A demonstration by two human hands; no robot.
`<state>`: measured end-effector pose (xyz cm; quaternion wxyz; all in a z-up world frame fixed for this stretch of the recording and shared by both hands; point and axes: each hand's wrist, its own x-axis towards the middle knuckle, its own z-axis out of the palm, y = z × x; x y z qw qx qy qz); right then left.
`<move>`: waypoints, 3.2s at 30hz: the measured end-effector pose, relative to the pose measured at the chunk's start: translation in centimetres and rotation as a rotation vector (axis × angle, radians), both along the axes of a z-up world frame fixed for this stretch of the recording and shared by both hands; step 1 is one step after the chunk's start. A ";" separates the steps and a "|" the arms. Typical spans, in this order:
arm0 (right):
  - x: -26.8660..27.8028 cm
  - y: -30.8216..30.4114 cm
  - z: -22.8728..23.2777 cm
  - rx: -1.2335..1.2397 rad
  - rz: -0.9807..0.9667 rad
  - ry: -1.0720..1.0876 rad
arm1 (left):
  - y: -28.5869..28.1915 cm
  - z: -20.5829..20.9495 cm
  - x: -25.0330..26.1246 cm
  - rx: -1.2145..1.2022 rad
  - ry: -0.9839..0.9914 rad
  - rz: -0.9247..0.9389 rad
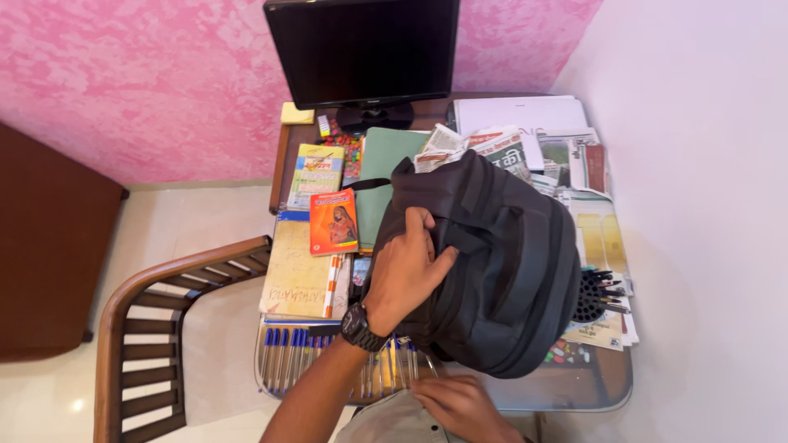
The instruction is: The person places a black backpack on a chair, then picks up several blue pens from a desk and places them into a pen holder. The person then moves the pen holder to the right side of the desk and picks up two books, placing them on the chair.
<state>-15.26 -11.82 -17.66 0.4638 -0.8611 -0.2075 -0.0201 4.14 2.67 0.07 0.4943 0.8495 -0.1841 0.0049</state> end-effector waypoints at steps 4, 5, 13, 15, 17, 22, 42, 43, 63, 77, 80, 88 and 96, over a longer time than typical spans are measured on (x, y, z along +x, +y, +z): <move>-2.9 -5.8 1.1 0.057 -0.451 -0.137 | 0.7 -0.8 -1.9 0.000 0.012 0.128; -2.6 -7.1 1.3 0.175 -0.600 -0.170 | 1.0 -1.4 -2.6 -0.006 -0.008 0.157; 0.9 -12.8 2.9 0.402 -0.824 0.053 | 0.8 -8.8 -10.0 -0.142 -0.109 0.144; 1.6 -11.6 1.5 0.345 -0.786 0.163 | 0.8 -10.1 -11.5 -0.195 -0.028 0.075; 2.0 -10.4 0.5 0.393 -0.917 0.159 | 0.3 -11.1 -12.2 -0.124 0.048 0.045; 5.0 -9.4 0.0 0.670 -0.957 0.117 | -2.2 -12.0 -11.7 -0.071 0.019 0.113; 21.9 -0.4 14.6 1.067 -0.163 -0.220 | 2.1 -5.4 -0.7 -0.494 -0.336 0.570; 21.4 0.2 15.4 1.067 -0.133 -0.211 | 2.5 -4.3 -1.3 -0.524 -0.353 0.551; 6.4 21.1 28.6 1.073 0.357 -0.300 | 26.3 -11.3 -29.6 -0.533 -0.111 0.698; 6.0 35.4 24.1 1.019 0.168 -0.171 | 32.2 -19.2 -42.6 -0.677 0.119 1.044; 8.0 37.5 20.3 0.971 0.118 0.007 | 33.1 -18.3 -41.6 -0.624 0.088 1.018; 16.4 45.1 -3.8 0.507 -0.076 0.013 | 37.3 -19.7 -36.5 -0.647 0.133 1.006; 12.5 46.7 -18.4 -0.095 -0.289 0.492 | 40.5 -17.0 -30.8 -0.558 0.356 0.916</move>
